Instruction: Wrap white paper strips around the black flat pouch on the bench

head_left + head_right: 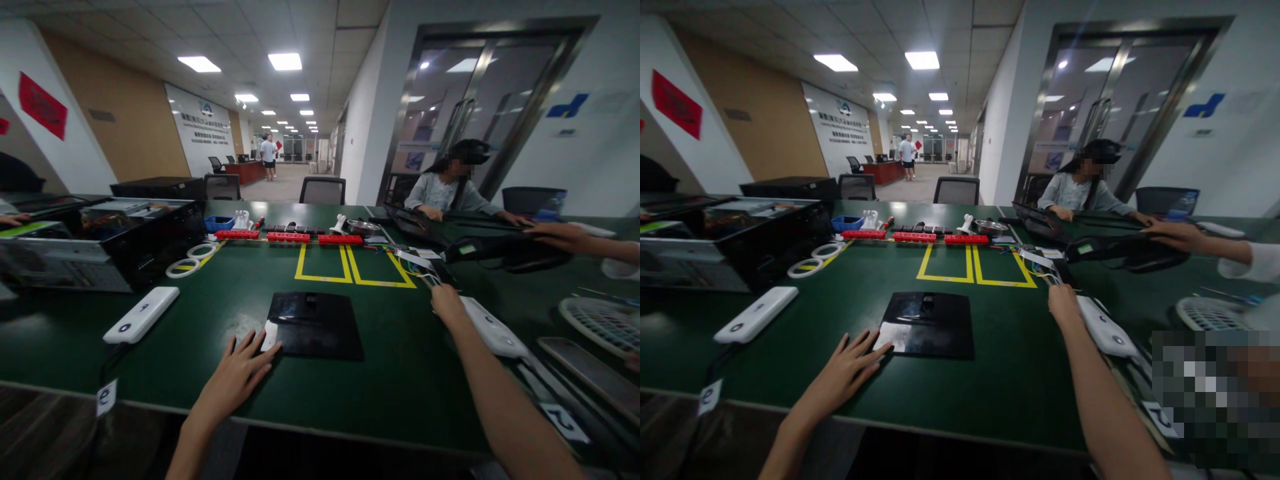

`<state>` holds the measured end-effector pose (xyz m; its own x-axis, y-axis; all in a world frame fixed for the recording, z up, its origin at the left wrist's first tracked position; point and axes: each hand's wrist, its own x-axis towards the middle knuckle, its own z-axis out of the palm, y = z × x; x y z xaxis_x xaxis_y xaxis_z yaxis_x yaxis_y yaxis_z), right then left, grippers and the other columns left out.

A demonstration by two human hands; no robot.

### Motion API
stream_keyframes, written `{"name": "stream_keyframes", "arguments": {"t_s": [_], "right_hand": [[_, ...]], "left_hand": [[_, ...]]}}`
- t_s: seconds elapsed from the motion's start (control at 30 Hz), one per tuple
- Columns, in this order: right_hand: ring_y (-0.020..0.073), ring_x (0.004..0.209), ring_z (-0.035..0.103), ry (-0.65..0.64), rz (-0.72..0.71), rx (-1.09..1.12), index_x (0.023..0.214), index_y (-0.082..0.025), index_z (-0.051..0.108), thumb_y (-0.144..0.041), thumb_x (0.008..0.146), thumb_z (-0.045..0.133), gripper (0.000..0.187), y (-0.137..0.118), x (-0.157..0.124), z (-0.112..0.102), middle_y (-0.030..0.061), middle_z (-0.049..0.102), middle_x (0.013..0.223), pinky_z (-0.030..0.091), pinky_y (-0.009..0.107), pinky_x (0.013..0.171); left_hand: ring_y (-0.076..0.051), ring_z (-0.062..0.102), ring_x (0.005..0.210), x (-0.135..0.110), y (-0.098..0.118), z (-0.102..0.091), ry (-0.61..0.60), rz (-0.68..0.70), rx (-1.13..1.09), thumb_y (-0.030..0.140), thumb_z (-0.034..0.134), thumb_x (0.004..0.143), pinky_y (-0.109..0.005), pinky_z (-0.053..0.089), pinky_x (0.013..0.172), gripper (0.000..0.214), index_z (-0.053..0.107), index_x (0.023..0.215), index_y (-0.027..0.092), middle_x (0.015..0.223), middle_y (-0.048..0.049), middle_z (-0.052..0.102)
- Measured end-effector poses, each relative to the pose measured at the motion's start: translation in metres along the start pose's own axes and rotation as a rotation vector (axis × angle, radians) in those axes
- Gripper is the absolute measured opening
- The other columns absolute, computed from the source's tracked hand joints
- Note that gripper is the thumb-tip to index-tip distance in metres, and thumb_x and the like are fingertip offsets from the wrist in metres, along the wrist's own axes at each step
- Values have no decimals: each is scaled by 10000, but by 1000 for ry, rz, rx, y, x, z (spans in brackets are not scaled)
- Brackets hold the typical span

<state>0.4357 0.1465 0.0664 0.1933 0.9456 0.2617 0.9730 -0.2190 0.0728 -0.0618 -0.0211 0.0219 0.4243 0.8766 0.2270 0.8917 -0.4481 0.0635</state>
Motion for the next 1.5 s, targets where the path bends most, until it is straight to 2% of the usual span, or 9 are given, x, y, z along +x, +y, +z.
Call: {"name": "stream_keyframes", "arguments": {"t_s": [0.13, 0.23, 0.43, 0.63, 0.77, 0.9, 1.0, 1.23, 1.5], "right_hand": [[261, 910, 619, 59, -25, 75, 949, -16, 646, 53, 748, 432, 302, -5, -2, -10, 226, 615, 990, 464, 354, 802], [275, 1077, 561, 153, -91, 168, 1129, 12, 569, 79, 738, 351, 453, -13, -4, -26, 265, 525, 1212, 430, 381, 910], [214, 1274, 410, 244, -399, 390, 1322, -41, 453, 27, 801, 267, 557, -55, -19, -56, 185, 453, 1367, 318, 379, 1068], [141, 1214, 485, 48, -894, 504, 1288, -169, 520, 19, 782, 337, 571, -122, -66, -55, 38, 525, 1333, 372, 312, 1047], [127, 1254, 437, -181, -1135, 576, 1315, -179, 488, 65, 728, 323, 657, -150, -90, -47, 28, 479, 1375, 337, 328, 1072], [137, 1298, 376, -266, -1184, 571, 1338, -219, 462, 79, 710, 319, 709, -151, -95, -45, 3, 440, 1404, 281, 363, 1102], [154, 1314, 352, -286, -1196, 547, 1343, -250, 455, 84, 695, 325, 741, -148, -94, -45, -16, 453, 1395, 287, 390, 1094], [187, 1357, 262, -326, -1292, 413, 1354, -289, 428, 125, 629, 337, 840, -155, -101, -46, -10, 378, 1442, 223, 472, 1092], [170, 1384, 172, -322, -1312, 364, 1440, -280, 254, 127, 629, 360, 914, -165, -108, -48, 20, 298, 1487, 169, 438, 1115]], "left_hand": [[-316, 287, 1350, -1, 2, -5, -11, 29, -4, 428, 394, 945, -623, 246, 1013, 437, 333, 1377, 425, 1464, -71, 371], [-314, 277, 1355, -1, 3, -8, -24, 20, -19, 450, 394, 938, -622, 238, 1016, 452, 313, 1383, 433, 1472, -70, 356], [-350, 291, 1342, 4, 13, -12, -39, -44, -48, 469, 457, 906, -636, 235, 1005, 483, 335, 1373, 445, 1495, -48, 312], [-390, 263, 1342, 14, 23, -10, -54, -96, -49, 435, 455, 914, -708, 201, 966, 478, 324, 1373, 462, 1480, -52, 345], [-320, 318, 1335, 15, 18, -9, 26, -157, -187, 331, 376, 952, -649, 190, 1026, 404, 429, 1351, 367, 1409, -51, 461], [-257, 529, 1191, 7, 8, -16, 262, -280, -463, 356, 342, 956, -458, 387, 1010, 382, 665, 1127, 246, 1310, -55, 567], [-240, 576, 1135, 2, 7, -19, 459, -391, -504, 366, 302, 964, -404, 446, 971, 437, 712, 1006, 219, 1246, -51, 617], [-236, 352, 1329, 23, 50, -5, 191, -1, -207, 326, 410, 939, -483, 284, 1082, 463, 377, 1392, 236, 1432, -60, 425], [-359, 258, 1353, 46, 79, 9, 112, -83, -73, 485, 473, 890, -555, 294, 1037, 642, 295, 1439, 205, 1467, -168, 342]]}}
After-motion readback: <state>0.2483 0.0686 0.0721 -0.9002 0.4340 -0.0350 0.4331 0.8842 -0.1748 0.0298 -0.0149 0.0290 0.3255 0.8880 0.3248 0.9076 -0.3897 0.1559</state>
